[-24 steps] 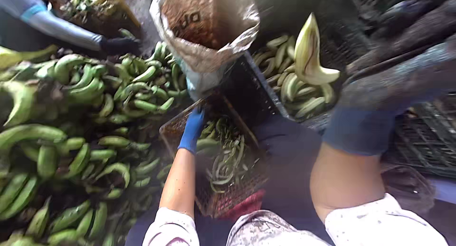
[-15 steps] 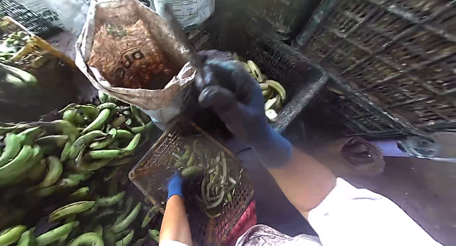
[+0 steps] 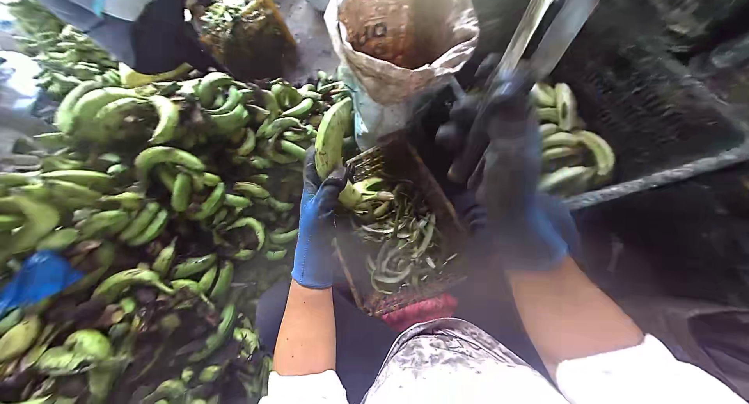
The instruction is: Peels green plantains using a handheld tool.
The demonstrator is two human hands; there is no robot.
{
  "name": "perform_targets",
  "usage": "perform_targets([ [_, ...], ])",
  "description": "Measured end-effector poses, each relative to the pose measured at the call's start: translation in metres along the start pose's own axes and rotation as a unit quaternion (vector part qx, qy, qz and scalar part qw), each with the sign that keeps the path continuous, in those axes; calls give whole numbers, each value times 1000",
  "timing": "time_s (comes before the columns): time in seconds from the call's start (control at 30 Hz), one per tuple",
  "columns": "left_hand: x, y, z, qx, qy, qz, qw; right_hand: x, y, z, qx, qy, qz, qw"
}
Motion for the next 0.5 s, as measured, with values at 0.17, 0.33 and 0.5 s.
perform_targets([
  [0.17,27,-12,26,37,36,46,998,146,14,102,117,213,-42,969],
  [0.33,34,9,7,121,152,98,976,131,47,18,25,0,-93,995],
  [0.5,47,17,3,198,182,75,960,135,35,61,186,141,-199,952],
])
Point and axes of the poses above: each hand's wrist, its own x-axis away from the middle knuckle, its own y-axis out of the palm, z = x × y, the point moved 7 cm from there along -x, towards the middle knuckle, and after that the axes turned 4 degrees about y, right-handed, at the moved point
